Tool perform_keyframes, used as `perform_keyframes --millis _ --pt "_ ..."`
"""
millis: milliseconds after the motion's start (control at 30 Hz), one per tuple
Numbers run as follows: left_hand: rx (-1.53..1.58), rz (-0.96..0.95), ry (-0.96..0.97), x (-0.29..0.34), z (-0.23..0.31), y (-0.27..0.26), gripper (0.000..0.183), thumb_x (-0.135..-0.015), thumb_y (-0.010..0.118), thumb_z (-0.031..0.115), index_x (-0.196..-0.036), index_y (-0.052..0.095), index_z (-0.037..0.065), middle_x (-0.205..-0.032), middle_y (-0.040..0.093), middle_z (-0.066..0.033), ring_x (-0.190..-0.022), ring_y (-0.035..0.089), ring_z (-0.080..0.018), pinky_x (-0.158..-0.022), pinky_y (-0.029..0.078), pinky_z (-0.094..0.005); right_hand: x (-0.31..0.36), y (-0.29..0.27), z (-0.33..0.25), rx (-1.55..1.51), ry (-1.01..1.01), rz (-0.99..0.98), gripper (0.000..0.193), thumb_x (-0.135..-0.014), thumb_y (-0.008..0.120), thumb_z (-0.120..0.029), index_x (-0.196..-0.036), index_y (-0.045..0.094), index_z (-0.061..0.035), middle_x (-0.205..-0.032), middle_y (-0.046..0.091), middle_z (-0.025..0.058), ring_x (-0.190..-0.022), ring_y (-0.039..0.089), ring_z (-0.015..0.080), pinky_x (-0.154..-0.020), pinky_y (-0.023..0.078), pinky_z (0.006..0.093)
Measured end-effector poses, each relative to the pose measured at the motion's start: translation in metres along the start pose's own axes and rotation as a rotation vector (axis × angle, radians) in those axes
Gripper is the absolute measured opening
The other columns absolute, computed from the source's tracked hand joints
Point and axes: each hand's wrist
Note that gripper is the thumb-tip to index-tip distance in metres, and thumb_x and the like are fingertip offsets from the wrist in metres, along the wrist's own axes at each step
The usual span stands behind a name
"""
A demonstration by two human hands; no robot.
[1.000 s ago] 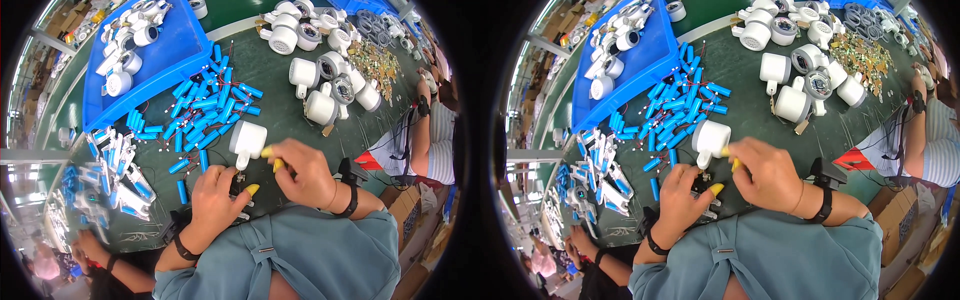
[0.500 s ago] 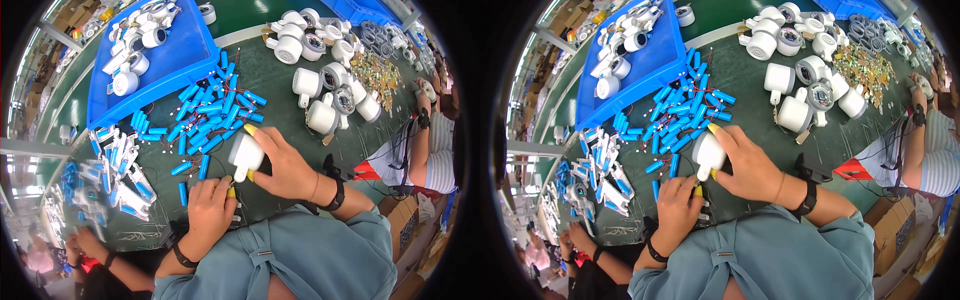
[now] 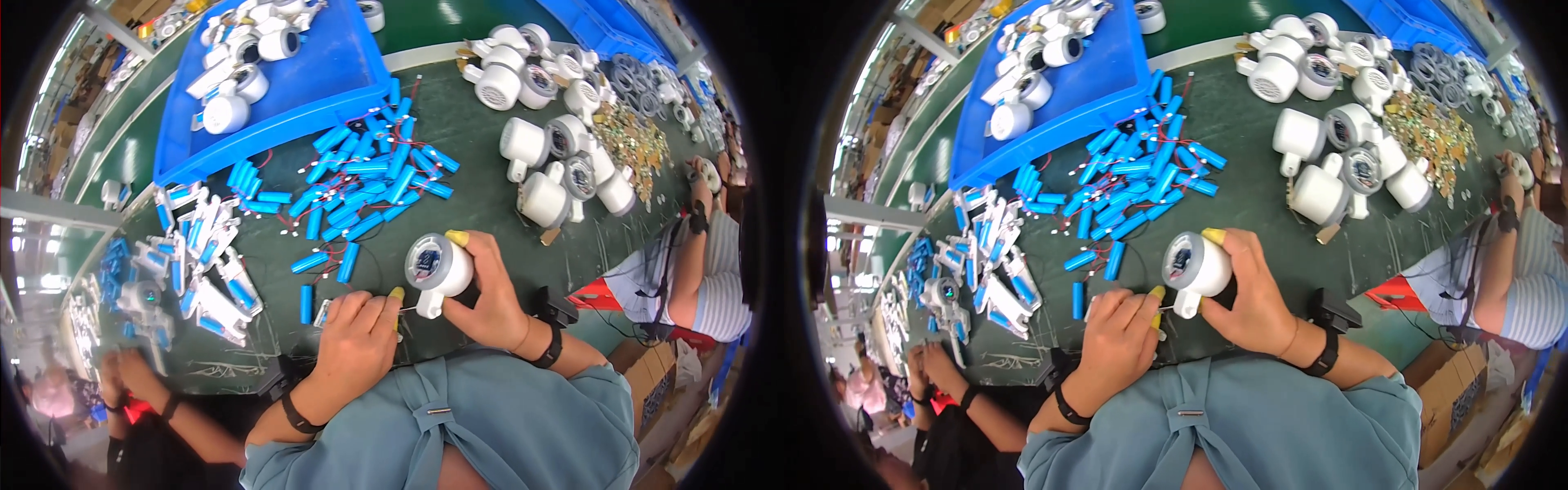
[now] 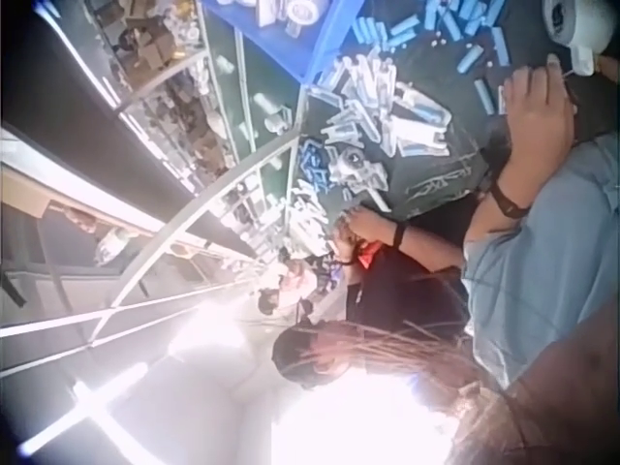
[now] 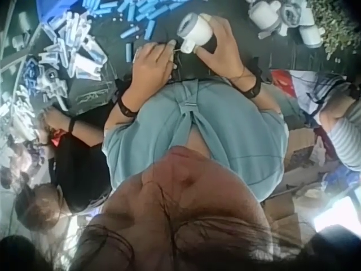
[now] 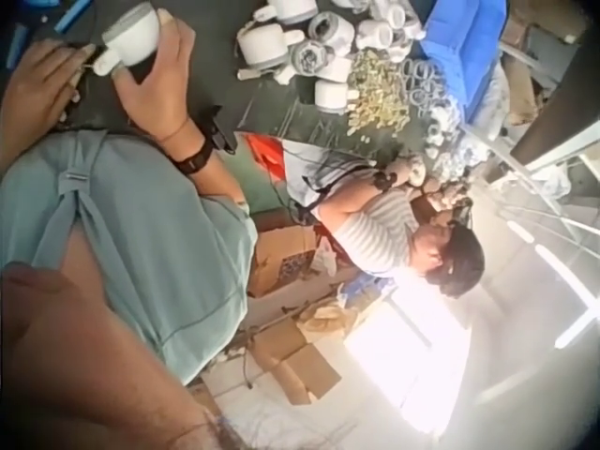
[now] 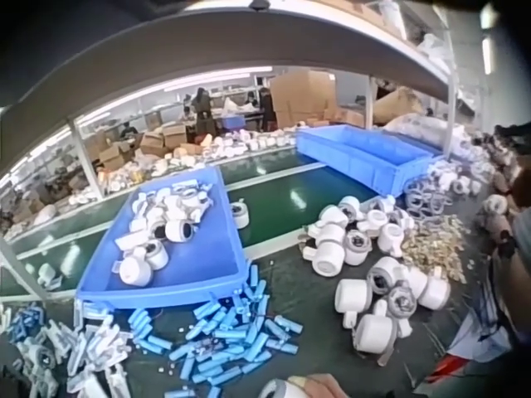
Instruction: The person assembles electronic devices by connecting a circuit board to a white plastic housing and then fitting the components together. They repeat this process for several units, occasionally moving blue batteries and other parts aside to reach components.
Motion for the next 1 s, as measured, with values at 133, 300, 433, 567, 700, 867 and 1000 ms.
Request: perform_keyframes --millis 133,300,433,567,700,867,1000 --pt "0.037 0.003 0.012 0.0004 0.0012 0.0013 0.047 -0.069 0.066 0.002 -0.116 0.062 -0.004 -0.099 0.058 -0.0128 -0.092 0.054 -0.0316 -0.078 0.044 -0.0426 0.0034 0.0028 0.0022 -0.057 0.013 0.013 0.074 -0.069 0.070 0.005 -0.136 0.038 0.0020 -0.126 0.042 0.0219 -0.117 0.045 0.0393 -0.101 0.041 0.0404" --pt "0.051 0.007 0.018 0.0013 -0.0015 0.0053 0.047 -0.069 0.066 0.002 -0.115 0.062 -0.004 -0.099 0.058 -0.0127 -0.092 0.054 -0.0316 -0.079 0.044 -0.0429 0.0083 0.0039 0.0078 -0.072 0.018 0.003 0.077 -0.069 0.068 0.008 -0.138 0.035 0.0023 -0.127 0.039 0.0228 -0.118 0.044 0.0406 -0.101 0.041 0.0406" --pt "0.058 -0.002 0.012 0.0016 -0.0013 0.0056 0.047 -0.069 0.066 0.002 -0.115 0.062 -0.004 -0.099 0.058 -0.0129 -0.092 0.054 -0.0316 -0.079 0.044 -0.0431 0.0078 0.0033 0.0070 -0.059 0.008 -0.005 0.077 -0.069 0.068 0.008 -0.138 0.035 0.0024 -0.128 0.039 0.0231 -0.118 0.044 0.0409 -0.101 0.041 0.0407" --pt "0.063 -0.003 0.027 0.0008 -0.0015 0.0066 0.047 -0.069 0.066 0.001 -0.115 0.062 -0.005 -0.099 0.059 -0.0131 -0.092 0.054 -0.0319 -0.079 0.044 -0.0437 0.0088 0.0031 0.0071 -0.043 0.036 -0.006 0.076 -0.070 0.069 0.010 -0.138 0.038 -0.0022 -0.129 0.037 0.0161 -0.118 0.047 0.0298 -0.094 0.047 0.0328" --pt "0.060 -0.011 0.027 0.0010 -0.0009 0.0058 0.047 -0.069 0.066 0.001 -0.115 0.062 -0.005 -0.098 0.059 -0.0134 -0.093 0.054 -0.0320 -0.080 0.044 -0.0440 0.0092 0.0030 0.0073 -0.072 0.048 -0.013 0.076 -0.069 0.068 0.010 -0.138 0.038 -0.0016 -0.130 0.037 0.0166 -0.119 0.047 0.0309 -0.093 0.047 0.0328" --pt "0.062 -0.020 0.034 0.0000 -0.0012 0.0049 0.047 -0.068 0.066 0.001 -0.115 0.062 -0.005 -0.098 0.059 -0.0136 -0.092 0.054 -0.0321 -0.080 0.044 -0.0437 0.0079 0.0022 0.0060 -0.037 0.018 -0.016 0.076 -0.069 0.067 0.010 -0.139 0.038 -0.0013 -0.130 0.037 0.0167 -0.119 0.047 0.0307 -0.093 0.047 0.0327" --pt "0.081 -0.018 0.017 0.0001 -0.0018 0.0047 0.047 -0.068 0.067 0.001 -0.114 0.062 -0.004 -0.098 0.059 -0.0137 -0.092 0.054 -0.0321 -0.080 0.044 -0.0437 0.0063 0.0027 0.0065 -0.006 -0.021 -0.010 0.076 -0.069 0.067 0.010 -0.139 0.038 -0.0014 -0.130 0.037 0.0168 -0.119 0.046 0.0307 -0.095 0.046 0.0339"
Point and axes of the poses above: each hand's wrist, its own x-axis away from the middle knuckle, its own y-axis out of the palm, z = x × y
